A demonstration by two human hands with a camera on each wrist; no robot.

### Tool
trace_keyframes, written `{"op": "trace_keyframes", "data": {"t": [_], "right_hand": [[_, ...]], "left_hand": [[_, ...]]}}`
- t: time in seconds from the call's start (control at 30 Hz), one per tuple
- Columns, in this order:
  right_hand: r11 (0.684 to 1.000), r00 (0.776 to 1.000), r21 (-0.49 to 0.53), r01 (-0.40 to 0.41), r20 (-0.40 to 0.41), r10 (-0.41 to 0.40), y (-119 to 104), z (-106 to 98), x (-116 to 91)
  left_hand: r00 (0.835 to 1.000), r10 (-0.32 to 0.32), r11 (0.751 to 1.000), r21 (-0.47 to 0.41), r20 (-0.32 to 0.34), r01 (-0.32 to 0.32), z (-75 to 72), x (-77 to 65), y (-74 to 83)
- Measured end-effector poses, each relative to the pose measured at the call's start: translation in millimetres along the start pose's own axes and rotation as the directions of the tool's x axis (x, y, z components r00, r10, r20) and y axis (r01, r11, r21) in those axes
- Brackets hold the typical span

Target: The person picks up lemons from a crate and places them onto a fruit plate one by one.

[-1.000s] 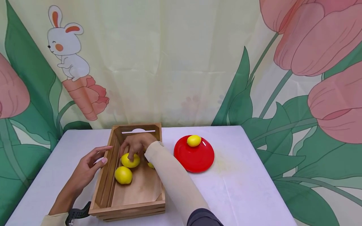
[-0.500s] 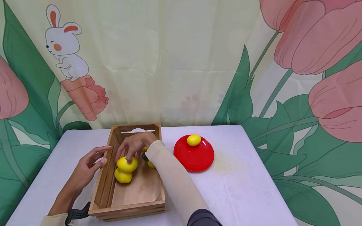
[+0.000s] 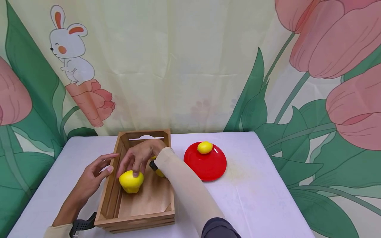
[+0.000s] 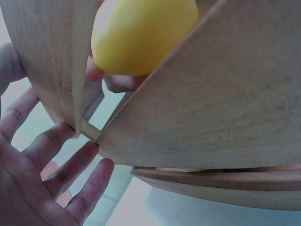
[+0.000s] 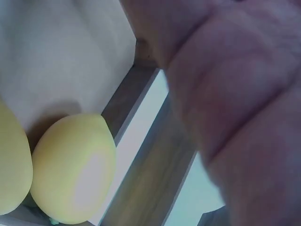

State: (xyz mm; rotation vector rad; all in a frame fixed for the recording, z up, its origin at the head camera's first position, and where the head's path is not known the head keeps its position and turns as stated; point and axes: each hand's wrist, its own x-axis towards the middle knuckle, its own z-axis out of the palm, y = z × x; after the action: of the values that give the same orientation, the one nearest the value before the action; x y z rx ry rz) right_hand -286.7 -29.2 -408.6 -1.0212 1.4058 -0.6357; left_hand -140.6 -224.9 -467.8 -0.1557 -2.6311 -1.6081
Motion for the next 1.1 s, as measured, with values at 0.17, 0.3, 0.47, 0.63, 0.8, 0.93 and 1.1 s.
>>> {"op": "trace_keyframes", "data": {"t": [0.17,0.3,0.47,0.63,0.8,0.93,1.1], "right_hand": [[0.994,0.990,0.020,0.107,0.086,-0.109,0.2,0.8,0.6],[0.980,0.974,0.031,0.199,0.106,-0.201,-0.7,0.8,0.3],[0.955,0.952,0.103,0.279,0.097,-0.289,-3.1,0.0,-1.4],[0.922,0.927,0.137,0.362,0.048,-0.371,-4.2,-1.4,-4.2],[0.910,0.917,0.128,0.393,0.014,-0.398,-4.8,-3.8,-5.1],[0.898,0.907,0.129,0.422,-0.037,-0.420,-5.2,-5.3,-7.8],[0.873,0.881,0.124,0.472,-0.111,-0.461,-8.1,-7.1,-14.9]], "left_hand": [[1.000,0.005,1.000,-0.010,0.000,-0.005,0.9,0.4,0.3],[1.000,0.014,1.000,-0.016,0.000,-0.014,1.1,0.6,0.2],[1.000,0.017,1.000,-0.014,0.004,-0.017,1.0,0.1,-0.2],[1.000,0.022,1.000,-0.017,0.001,-0.022,1.6,-1.5,-0.5],[1.000,0.016,1.000,-0.010,-0.010,-0.017,0.8,-3.3,0.2],[1.000,0.023,1.000,-0.010,-0.012,-0.023,0.8,-4.2,-0.3],[1.000,0.028,0.999,-0.037,-0.005,-0.028,1.3,-3.7,-1.6]]}}
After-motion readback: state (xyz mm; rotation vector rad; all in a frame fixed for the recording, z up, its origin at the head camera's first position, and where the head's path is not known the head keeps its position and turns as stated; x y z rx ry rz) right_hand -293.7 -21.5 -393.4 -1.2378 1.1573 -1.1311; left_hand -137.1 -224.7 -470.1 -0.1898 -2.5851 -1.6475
